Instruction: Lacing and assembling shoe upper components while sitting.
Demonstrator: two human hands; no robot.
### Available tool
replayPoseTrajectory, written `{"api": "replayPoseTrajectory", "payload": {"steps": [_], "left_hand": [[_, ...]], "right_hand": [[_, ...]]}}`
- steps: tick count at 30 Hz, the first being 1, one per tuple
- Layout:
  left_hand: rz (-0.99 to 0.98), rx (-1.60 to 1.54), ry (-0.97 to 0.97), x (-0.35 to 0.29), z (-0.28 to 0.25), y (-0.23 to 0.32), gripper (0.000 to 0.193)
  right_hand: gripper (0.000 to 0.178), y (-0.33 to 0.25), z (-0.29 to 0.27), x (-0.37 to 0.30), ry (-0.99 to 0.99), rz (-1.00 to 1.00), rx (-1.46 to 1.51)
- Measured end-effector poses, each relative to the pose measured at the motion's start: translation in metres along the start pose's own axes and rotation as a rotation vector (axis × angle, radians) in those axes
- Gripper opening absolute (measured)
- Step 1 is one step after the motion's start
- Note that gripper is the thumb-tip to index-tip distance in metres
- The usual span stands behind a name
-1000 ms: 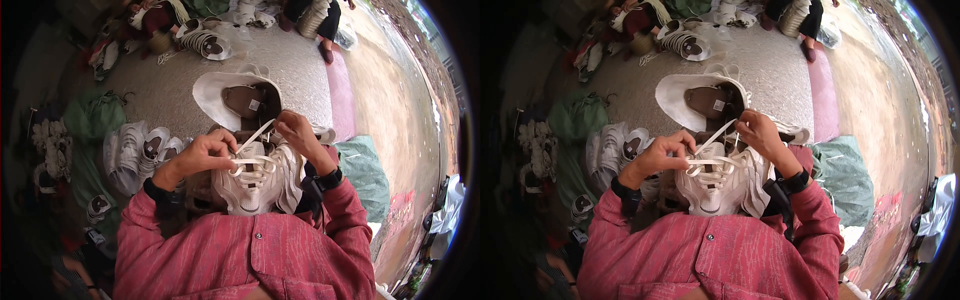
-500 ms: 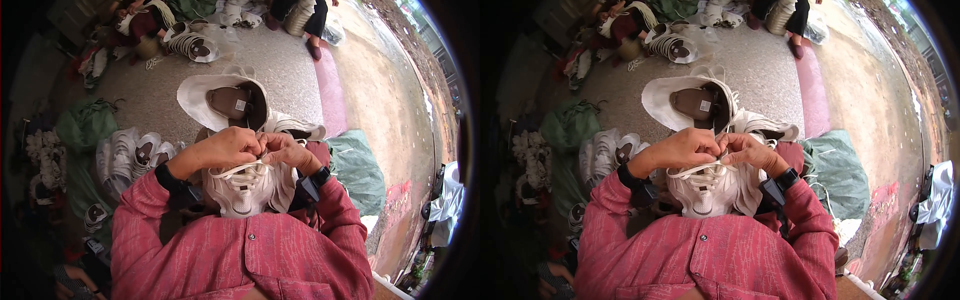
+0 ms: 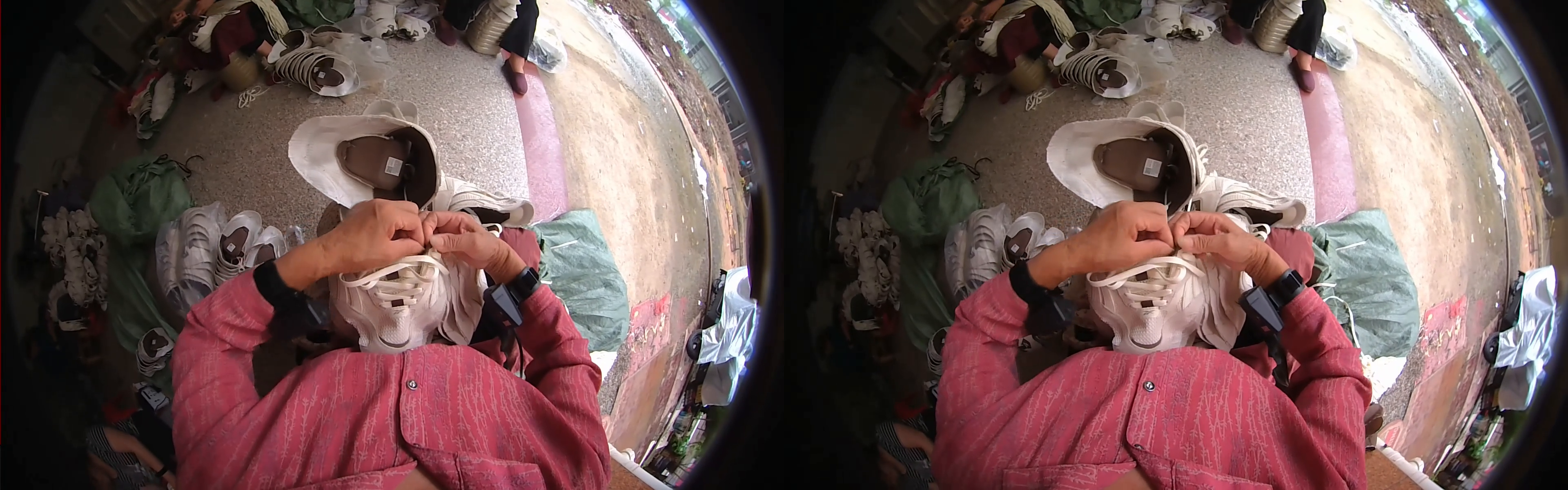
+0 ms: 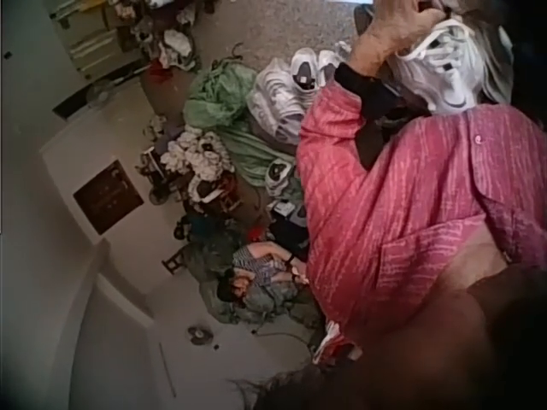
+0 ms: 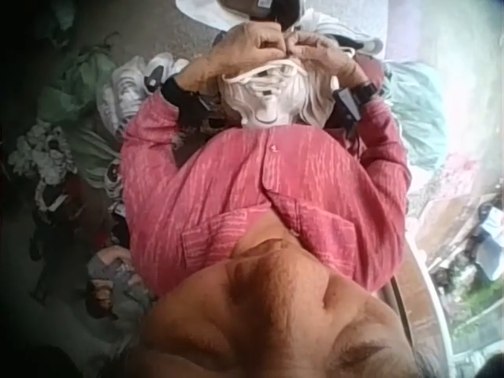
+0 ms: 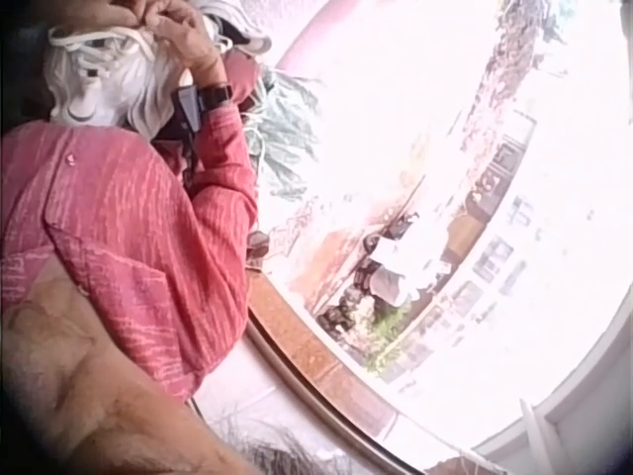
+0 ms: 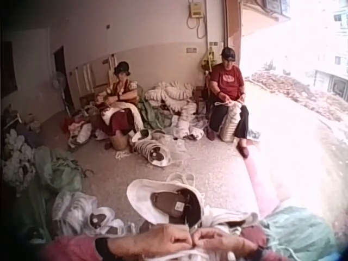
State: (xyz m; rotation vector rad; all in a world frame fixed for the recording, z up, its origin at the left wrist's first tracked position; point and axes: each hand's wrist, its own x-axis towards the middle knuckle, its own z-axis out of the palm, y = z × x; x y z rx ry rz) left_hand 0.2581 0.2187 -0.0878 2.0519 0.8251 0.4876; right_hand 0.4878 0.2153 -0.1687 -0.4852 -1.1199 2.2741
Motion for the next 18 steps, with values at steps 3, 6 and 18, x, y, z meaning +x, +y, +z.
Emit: {"api": "replayPoseTrajectory", "payload": {"steps": [3,6,18], "left_hand": [[0.083,0.229,0.241,-0.013,-0.025,0.009,0.006],[-0.066,0.244,0.423,-0.032,-0.074,0.018,0.006],[-0.171,0.114,-0.127,-0.116,-0.012,-0.009,0.123]], "right_hand": [[0.025,0.003,-0.005,0.003,0.085,0.052,-0.076],[0.031,0.003,0.0,0.009,0.076,-0.004,-0.076],[0.071,-0.003,0.009,-0.018,0.021,-0.15,-0.602]]}}
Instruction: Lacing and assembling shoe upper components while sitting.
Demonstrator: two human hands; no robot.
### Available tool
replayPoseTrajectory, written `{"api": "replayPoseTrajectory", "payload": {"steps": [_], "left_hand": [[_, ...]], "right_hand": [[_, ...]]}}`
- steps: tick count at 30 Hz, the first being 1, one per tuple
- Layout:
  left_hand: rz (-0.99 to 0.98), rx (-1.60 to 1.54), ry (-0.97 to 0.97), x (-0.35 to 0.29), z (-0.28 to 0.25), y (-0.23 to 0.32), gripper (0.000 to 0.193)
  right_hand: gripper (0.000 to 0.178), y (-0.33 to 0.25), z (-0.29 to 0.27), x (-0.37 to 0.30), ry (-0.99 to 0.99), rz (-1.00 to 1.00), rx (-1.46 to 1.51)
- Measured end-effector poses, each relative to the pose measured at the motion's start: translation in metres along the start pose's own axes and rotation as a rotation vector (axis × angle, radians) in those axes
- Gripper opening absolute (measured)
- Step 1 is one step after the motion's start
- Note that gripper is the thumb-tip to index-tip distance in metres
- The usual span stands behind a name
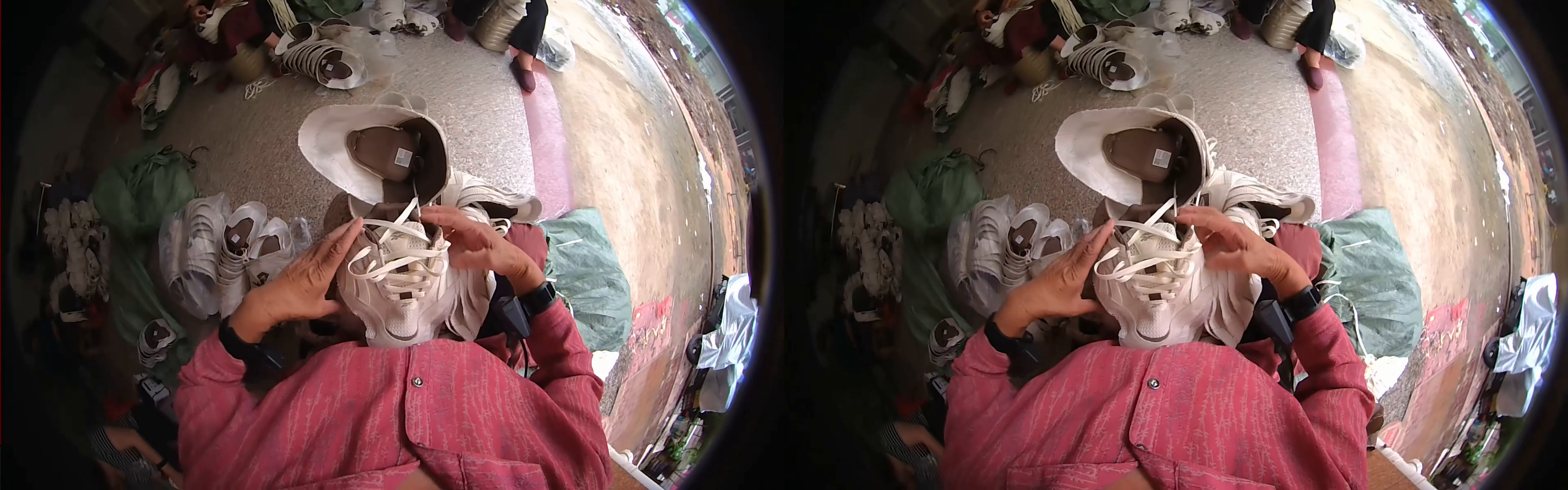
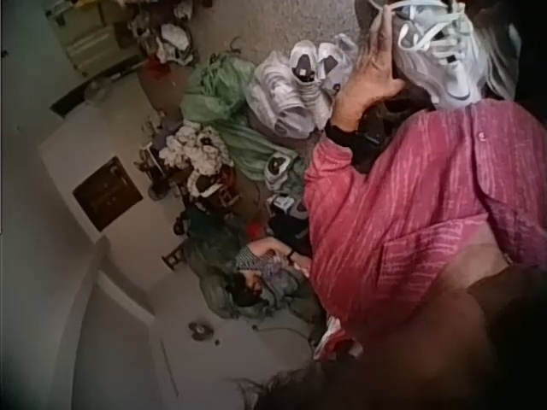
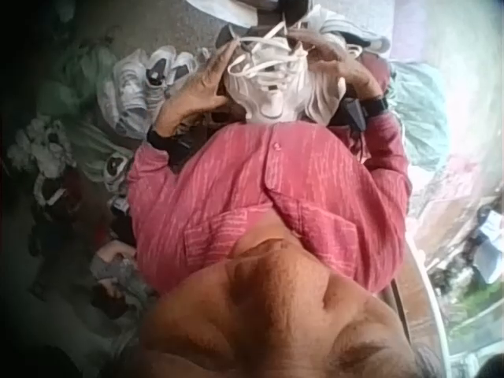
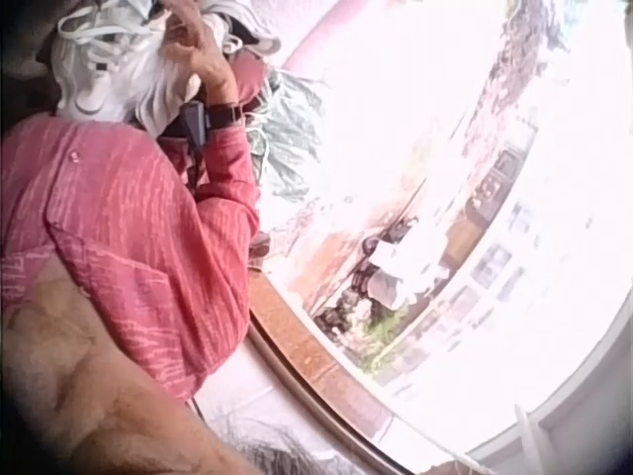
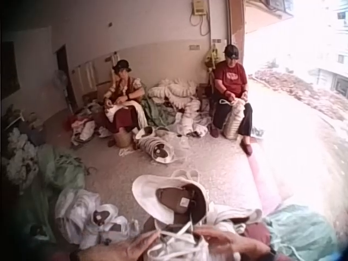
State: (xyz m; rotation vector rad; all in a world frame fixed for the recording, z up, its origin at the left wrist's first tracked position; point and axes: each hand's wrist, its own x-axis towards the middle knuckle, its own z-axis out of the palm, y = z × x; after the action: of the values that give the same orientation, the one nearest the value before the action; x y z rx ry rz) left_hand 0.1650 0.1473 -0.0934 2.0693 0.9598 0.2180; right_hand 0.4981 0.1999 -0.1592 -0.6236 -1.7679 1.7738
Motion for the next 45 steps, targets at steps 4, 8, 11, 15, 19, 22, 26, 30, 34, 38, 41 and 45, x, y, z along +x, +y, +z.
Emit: {"api": "replayPoseTrajectory", "payload": {"steps": [4,8,11,15,19,22,26,30,34,38,41,45], "left_hand": [[0.127,0.096,0.206,0.001,0.011,-0.011,0.127],[0.213,0.086,0.265,0.008,0.013,-0.008,0.096],[0.307,0.289,0.563,0.023,0.006,-0.004,0.058],[0.312,0.454,0.757,0.054,-0.011,0.009,0.035],[0.267,0.309,0.841,0.095,-0.024,0.012,0.018],[0.177,0.233,0.826,0.112,-0.034,-0.009,0.013],[0.025,0.227,0.753,0.136,-0.055,-0.055,0.018],[-0.512,0.568,0.457,0.14,-0.106,-0.154,0.046],[-0.738,0.182,0.622,0.172,-0.081,-0.143,0.05],[-0.585,0.054,0.402,0.159,-0.083,-0.101,0.065],[-0.327,-0.026,0.624,0.121,-0.073,-0.052,0.048],[0.05,0.148,0.874,0.088,-0.044,0.006,0.026]], "right_hand": [[0.085,-0.008,0.001,0.001,-0.092,0.087,0.249],[0.089,-0.011,0.006,-0.002,-0.038,0.19,0.49],[0.09,-0.012,0.012,-0.001,0.014,0.155,0.526],[0.093,-0.007,0.012,-0.001,0.006,0.121,0.499],[0.09,-0.013,0.021,0.003,0.061,0.133,0.418],[0.078,-0.012,0.027,0.009,0.146,0.125,0.371],[0.075,-0.004,0.034,0.012,0.326,0.222,0.359],[0.079,0.001,0.05,0.016,0.464,0.369,0.154],[0.056,-0.003,0.051,0.016,0.389,0.356,-0.081],[0.05,-0.002,0.055,0.013,0.477,0.246,-0.183],[0.054,-0.008,0.048,0.012,0.397,0.257,-0.121],[0.05,-0.007,0.039,0.019,0.484,0.23,-0.177]]}}
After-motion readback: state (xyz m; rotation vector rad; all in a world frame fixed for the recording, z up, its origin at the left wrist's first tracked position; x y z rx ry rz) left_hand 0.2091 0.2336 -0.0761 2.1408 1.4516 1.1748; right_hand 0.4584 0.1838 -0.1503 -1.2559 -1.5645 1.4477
